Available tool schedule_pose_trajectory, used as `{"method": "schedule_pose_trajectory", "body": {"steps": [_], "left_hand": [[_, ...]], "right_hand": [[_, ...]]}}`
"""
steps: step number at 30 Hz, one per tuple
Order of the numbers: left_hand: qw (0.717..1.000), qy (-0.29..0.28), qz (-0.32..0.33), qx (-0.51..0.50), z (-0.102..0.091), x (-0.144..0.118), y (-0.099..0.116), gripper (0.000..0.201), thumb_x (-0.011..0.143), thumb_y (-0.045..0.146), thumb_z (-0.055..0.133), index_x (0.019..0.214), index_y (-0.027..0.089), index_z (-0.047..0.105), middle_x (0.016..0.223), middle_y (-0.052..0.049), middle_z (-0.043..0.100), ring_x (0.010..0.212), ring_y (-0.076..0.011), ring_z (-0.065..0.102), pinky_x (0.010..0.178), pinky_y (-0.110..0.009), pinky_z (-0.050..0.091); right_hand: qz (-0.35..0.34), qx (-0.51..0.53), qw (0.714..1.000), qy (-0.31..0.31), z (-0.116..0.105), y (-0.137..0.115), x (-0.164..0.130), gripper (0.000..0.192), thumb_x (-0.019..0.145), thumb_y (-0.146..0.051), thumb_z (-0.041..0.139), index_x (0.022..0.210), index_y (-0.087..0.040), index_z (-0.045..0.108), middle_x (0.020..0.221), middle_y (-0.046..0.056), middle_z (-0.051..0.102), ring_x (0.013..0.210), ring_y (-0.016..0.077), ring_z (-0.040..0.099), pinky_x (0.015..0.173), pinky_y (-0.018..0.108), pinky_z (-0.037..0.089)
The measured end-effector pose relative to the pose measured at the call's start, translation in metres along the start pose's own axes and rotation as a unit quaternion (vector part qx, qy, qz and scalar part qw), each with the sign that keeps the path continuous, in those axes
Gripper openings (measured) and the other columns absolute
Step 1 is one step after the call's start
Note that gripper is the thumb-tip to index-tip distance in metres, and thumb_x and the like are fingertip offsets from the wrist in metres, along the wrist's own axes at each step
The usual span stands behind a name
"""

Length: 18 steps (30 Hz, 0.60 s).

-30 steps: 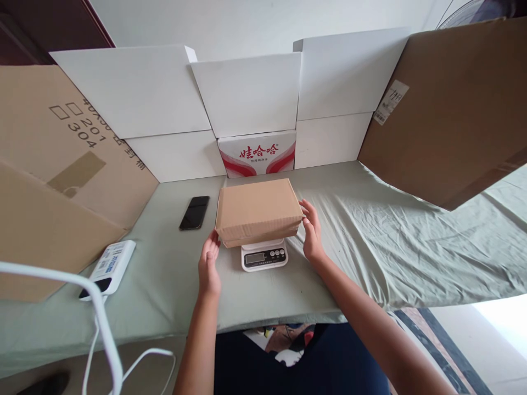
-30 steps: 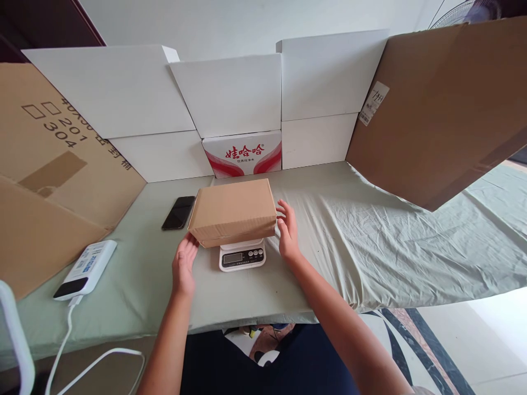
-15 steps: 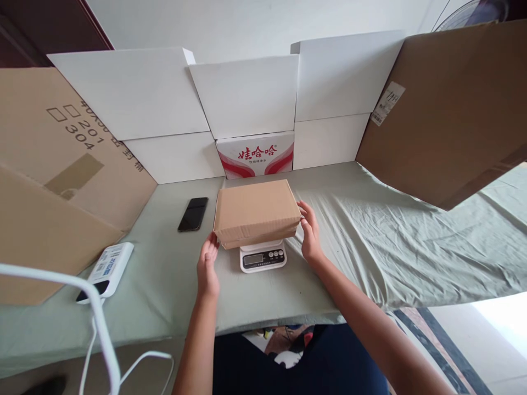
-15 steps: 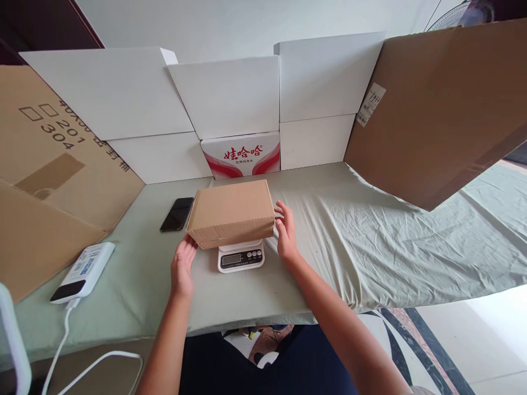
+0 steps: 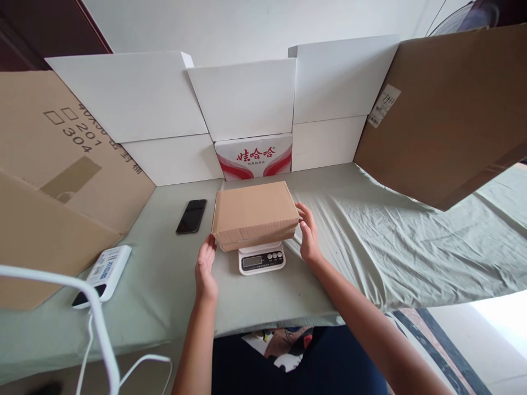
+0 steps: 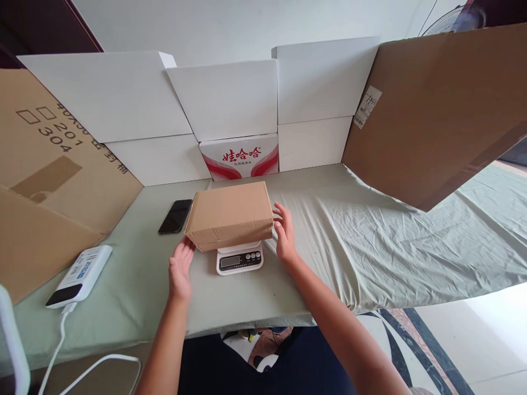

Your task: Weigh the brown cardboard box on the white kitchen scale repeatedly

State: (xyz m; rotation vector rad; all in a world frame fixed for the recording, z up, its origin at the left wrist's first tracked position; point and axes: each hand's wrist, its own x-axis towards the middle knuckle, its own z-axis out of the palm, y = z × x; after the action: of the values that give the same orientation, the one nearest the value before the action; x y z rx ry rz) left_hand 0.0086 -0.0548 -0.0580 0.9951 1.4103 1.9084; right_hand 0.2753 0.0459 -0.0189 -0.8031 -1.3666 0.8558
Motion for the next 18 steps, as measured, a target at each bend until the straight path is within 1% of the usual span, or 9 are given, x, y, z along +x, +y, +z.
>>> {"method": "schedule_pose_trajectory", "body": {"steps": [5,7,12,18], "left_hand": [[1.000,-0.016,-0.006,-0.001,-0.009,0.005,-0.010,0.090,0.081,0.083,0.044,0.145,0.021,0.057,0.153,-0.016,0.052,0.146,-0.0338,0.044,0.122,-0.049,0.032],[1.000,-0.017,-0.008,-0.002,-0.010,0.006,-0.012,0.090,0.081,0.084,0.045,0.145,0.021,0.057,0.154,-0.016,0.052,0.146,-0.0341,0.044,0.122,-0.049,0.032],[1.000,0.004,-0.009,-0.008,-0.002,0.004,-0.007,0.092,0.080,0.084,0.044,0.145,0.020,0.057,0.153,-0.017,0.052,0.146,-0.0344,0.045,0.121,-0.050,0.032],[1.000,-0.008,-0.003,-0.013,0.002,0.003,-0.002,0.091,0.080,0.084,0.045,0.144,0.020,0.058,0.153,-0.017,0.052,0.145,-0.0345,0.045,0.121,-0.050,0.032]], "right_hand": [[-0.001,-0.001,1.000,-0.001,-0.002,0.004,0.000,0.050,0.098,-0.057,0.042,0.141,-0.032,0.051,0.146,0.008,0.054,0.130,0.0293,0.054,0.106,0.049,0.049],[0.001,-0.004,1.000,0.004,-0.003,0.006,-0.001,0.050,0.098,-0.057,0.042,0.141,-0.032,0.051,0.146,0.008,0.053,0.130,0.0291,0.054,0.106,0.050,0.048],[0.011,-0.004,1.000,0.004,-0.006,0.013,-0.003,0.052,0.097,-0.059,0.044,0.141,-0.032,0.051,0.148,0.008,0.053,0.130,0.0288,0.054,0.106,0.049,0.047],[0.029,-0.009,0.999,0.011,-0.007,0.017,-0.002,0.054,0.096,-0.059,0.046,0.141,-0.029,0.052,0.147,0.009,0.054,0.128,0.0293,0.055,0.105,0.048,0.049]]}}
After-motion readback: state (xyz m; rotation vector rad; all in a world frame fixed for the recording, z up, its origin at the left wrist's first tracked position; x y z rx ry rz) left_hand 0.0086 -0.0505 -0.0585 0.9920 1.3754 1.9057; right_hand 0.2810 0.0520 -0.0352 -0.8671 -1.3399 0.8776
